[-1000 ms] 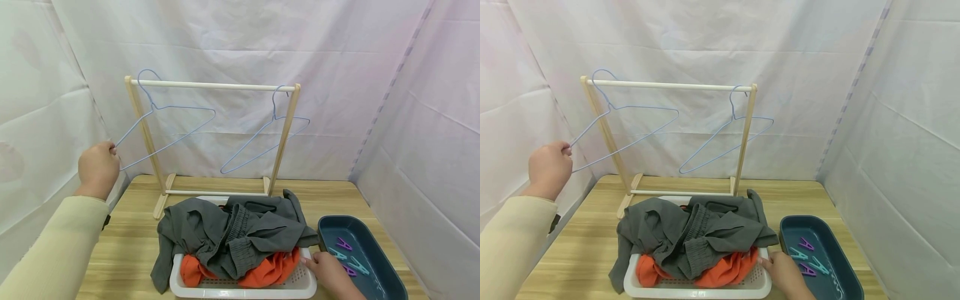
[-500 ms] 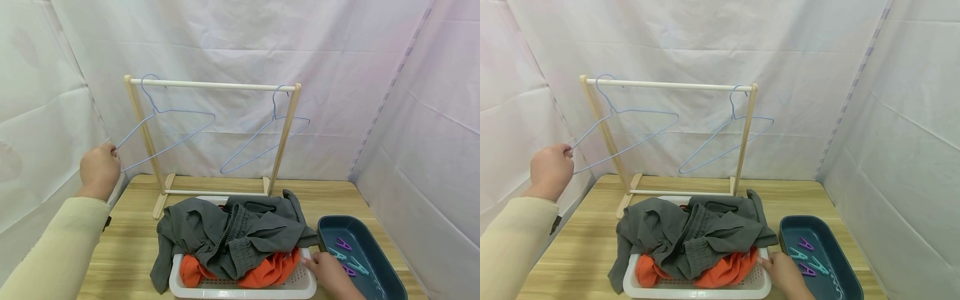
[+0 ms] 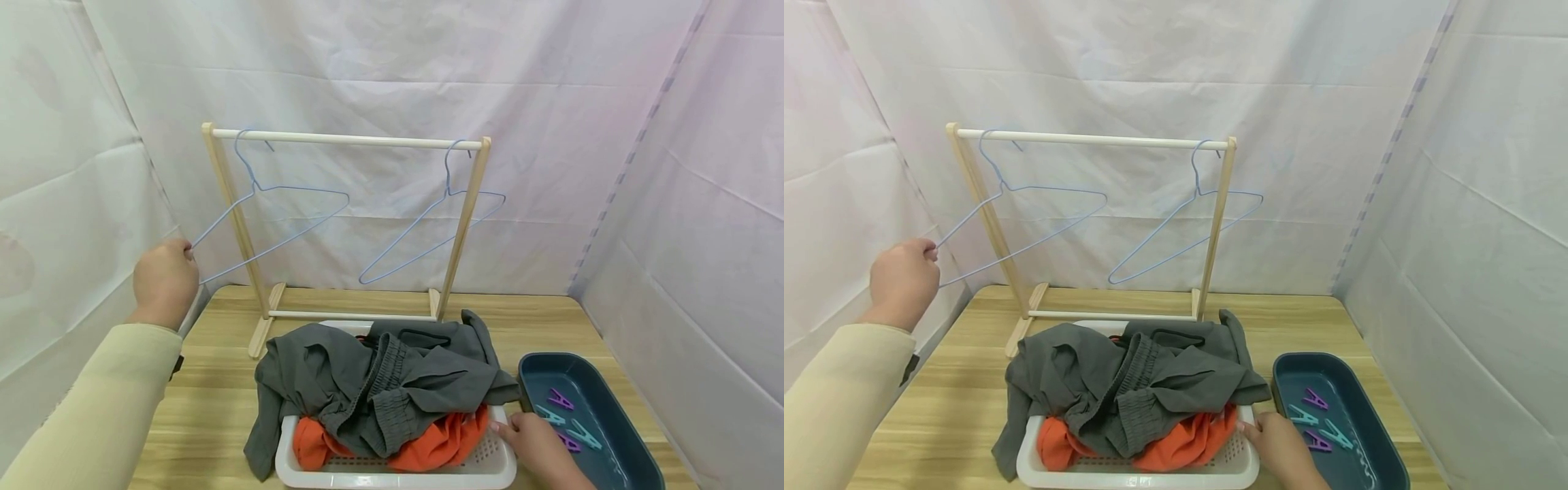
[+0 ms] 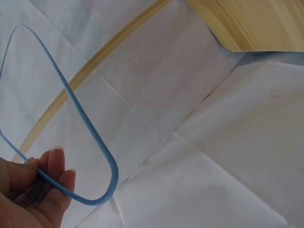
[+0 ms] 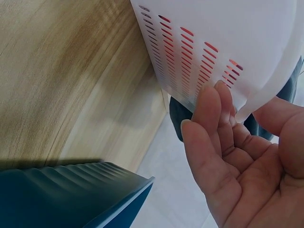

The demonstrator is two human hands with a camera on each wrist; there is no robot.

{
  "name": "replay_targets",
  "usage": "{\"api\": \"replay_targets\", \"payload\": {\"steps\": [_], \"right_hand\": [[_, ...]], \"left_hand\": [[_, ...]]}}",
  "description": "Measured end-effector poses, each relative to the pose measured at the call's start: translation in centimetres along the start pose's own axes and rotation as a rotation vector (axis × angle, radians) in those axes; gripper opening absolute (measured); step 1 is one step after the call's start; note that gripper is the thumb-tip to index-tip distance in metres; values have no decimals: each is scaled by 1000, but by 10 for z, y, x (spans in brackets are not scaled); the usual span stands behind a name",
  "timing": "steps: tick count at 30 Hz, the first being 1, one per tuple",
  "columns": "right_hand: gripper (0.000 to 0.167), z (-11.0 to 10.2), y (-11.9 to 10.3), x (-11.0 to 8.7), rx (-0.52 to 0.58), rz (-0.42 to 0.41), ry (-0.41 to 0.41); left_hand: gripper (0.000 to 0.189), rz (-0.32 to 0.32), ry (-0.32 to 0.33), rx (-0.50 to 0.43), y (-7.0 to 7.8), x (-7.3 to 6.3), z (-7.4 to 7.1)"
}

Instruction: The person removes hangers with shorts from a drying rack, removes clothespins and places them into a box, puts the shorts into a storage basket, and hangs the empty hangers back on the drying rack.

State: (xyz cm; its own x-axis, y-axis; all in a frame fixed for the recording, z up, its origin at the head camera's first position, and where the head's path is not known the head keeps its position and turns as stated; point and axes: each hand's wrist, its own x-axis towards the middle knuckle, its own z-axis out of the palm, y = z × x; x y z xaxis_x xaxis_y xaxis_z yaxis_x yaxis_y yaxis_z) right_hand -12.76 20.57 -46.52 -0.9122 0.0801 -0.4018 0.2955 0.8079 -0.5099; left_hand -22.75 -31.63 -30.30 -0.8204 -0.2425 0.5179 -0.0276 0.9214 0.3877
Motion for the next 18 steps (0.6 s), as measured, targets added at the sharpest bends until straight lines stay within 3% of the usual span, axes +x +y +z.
{"api": "replay_targets", "payload": {"steps": [18], "right_hand": [[29, 1, 0, -1, -3, 7, 0]], "left_hand": [[30, -77, -106, -18, -2, 6, 7]]}}
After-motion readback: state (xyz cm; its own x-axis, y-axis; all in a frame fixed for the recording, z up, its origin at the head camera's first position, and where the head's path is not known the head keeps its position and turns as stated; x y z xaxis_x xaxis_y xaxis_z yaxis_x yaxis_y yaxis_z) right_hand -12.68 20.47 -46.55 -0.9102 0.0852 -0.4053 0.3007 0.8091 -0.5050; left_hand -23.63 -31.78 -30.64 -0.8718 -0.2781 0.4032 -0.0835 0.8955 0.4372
